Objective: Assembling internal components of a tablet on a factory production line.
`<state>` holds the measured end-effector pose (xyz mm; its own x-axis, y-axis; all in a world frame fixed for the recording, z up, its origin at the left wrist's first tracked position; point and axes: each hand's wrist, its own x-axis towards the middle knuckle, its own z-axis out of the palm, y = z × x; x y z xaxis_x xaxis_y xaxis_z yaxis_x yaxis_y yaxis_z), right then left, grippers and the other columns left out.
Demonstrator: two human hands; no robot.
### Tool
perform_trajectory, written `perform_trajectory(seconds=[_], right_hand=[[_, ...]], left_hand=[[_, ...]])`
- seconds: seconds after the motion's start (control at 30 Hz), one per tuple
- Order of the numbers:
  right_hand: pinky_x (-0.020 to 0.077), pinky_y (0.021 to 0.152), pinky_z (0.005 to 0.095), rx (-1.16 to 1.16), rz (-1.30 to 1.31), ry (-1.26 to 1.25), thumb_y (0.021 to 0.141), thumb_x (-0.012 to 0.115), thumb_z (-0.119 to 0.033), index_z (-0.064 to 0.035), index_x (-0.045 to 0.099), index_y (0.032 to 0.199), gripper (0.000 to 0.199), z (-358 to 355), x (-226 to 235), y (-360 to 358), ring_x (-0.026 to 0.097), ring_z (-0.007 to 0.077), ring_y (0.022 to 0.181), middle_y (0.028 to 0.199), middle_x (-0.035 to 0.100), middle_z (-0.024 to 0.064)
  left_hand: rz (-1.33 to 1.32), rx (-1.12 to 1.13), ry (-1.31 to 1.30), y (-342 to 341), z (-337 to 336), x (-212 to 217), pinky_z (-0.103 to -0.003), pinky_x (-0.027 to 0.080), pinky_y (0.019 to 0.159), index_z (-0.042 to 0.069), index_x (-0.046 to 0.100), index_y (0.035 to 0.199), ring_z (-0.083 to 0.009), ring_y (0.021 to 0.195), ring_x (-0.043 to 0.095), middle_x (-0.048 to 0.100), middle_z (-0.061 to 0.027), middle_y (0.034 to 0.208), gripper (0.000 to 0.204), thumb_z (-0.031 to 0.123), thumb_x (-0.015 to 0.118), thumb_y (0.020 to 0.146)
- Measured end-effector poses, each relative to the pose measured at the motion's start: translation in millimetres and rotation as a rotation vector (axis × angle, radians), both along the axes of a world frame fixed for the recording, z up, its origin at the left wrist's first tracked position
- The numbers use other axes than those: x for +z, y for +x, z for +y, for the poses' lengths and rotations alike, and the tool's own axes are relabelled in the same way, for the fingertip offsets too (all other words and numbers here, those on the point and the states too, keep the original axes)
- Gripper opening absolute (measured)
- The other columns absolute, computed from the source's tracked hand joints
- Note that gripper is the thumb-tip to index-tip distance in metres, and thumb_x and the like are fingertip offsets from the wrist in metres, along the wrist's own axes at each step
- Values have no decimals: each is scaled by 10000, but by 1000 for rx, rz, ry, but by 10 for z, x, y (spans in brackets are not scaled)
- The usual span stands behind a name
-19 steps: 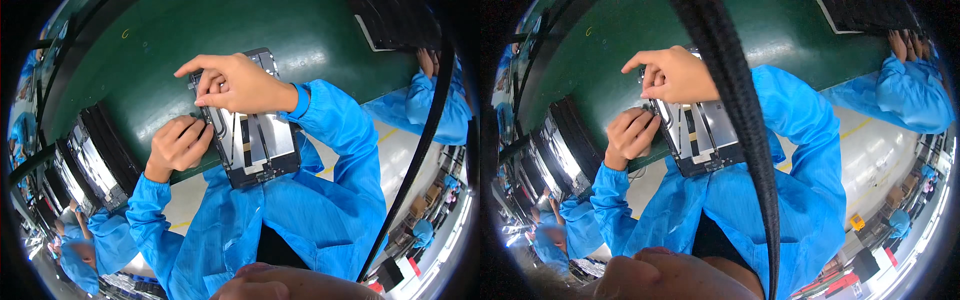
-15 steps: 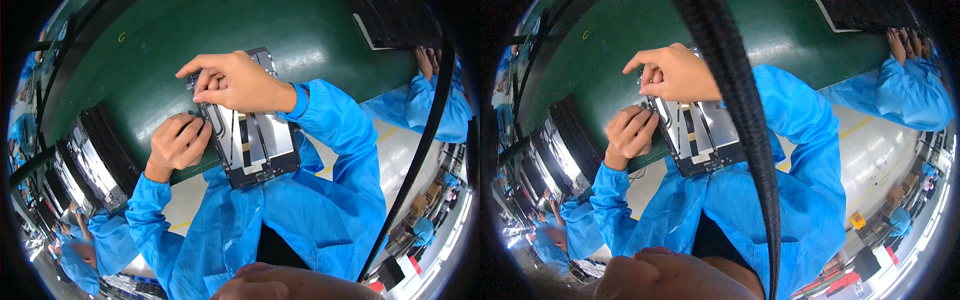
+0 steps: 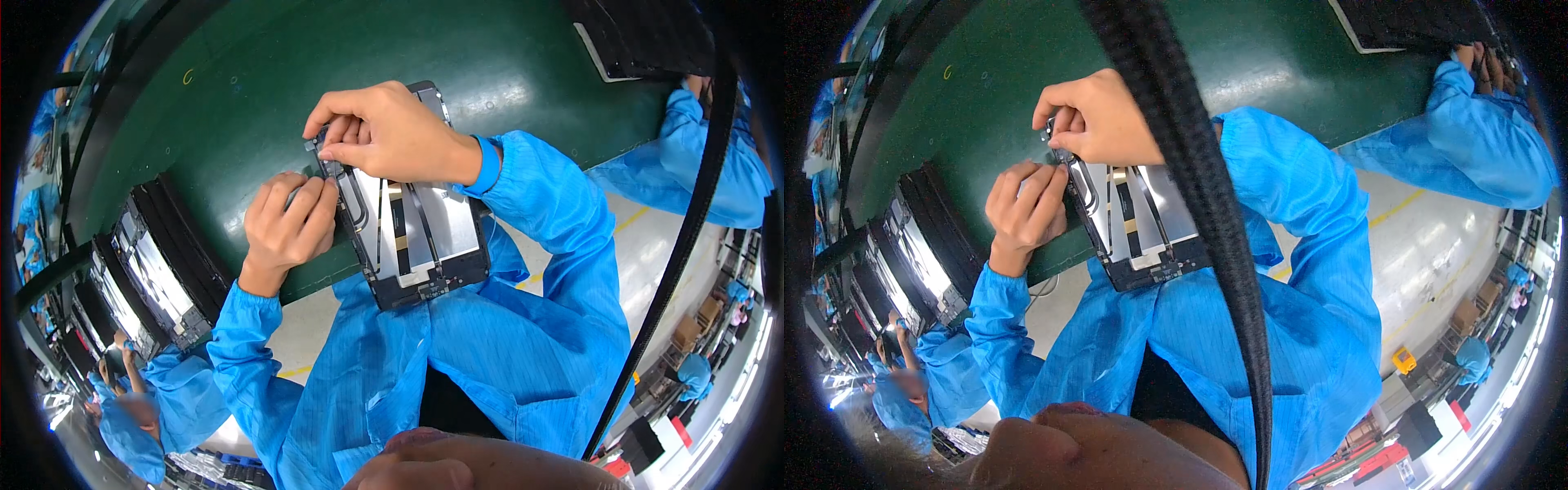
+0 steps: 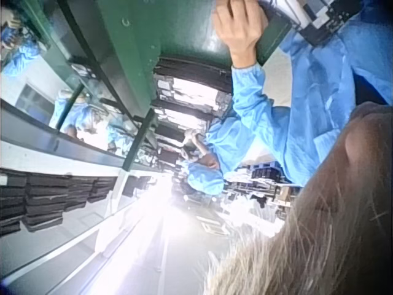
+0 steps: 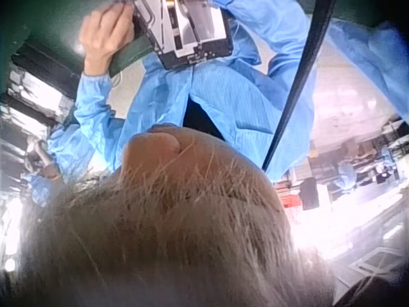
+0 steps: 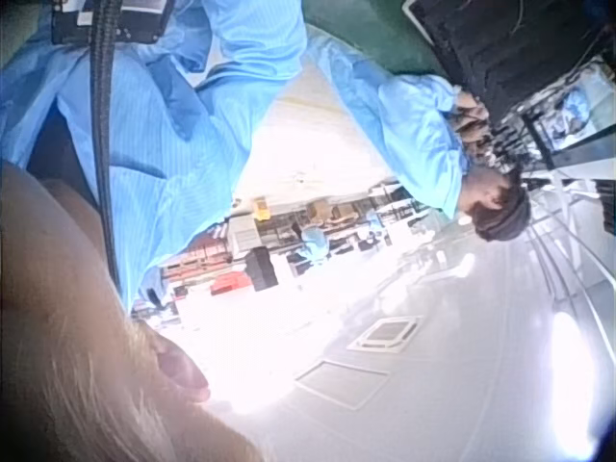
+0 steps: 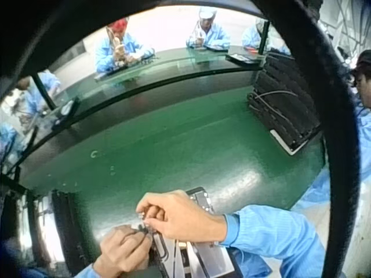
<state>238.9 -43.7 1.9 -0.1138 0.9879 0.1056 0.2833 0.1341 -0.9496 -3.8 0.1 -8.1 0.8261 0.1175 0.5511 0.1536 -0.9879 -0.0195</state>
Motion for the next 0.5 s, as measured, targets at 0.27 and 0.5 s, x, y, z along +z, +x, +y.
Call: perform_trajectory(seconds=[0.27,0.5], right_hand=[[552,666,279,44,53,-6,975,791,27,-14,809,1232,261,18,-27,30,670,83,714,836,762,64],[573,689,302,100,2,-13,937,725,75,-11,811,1204,293,48,48,64,714,132,741,884,779,106]], left_hand=[[-57,55,-213,20,-41,-58,-432,642,793,-34,815,1041,-339,908,759,773,-151,968,373,17,707,687],[-109,39,-308,56,-64,-72,-451,629,841,-23,831,1050,-358,944,764,762,-154,972,371,-23,689,707]])
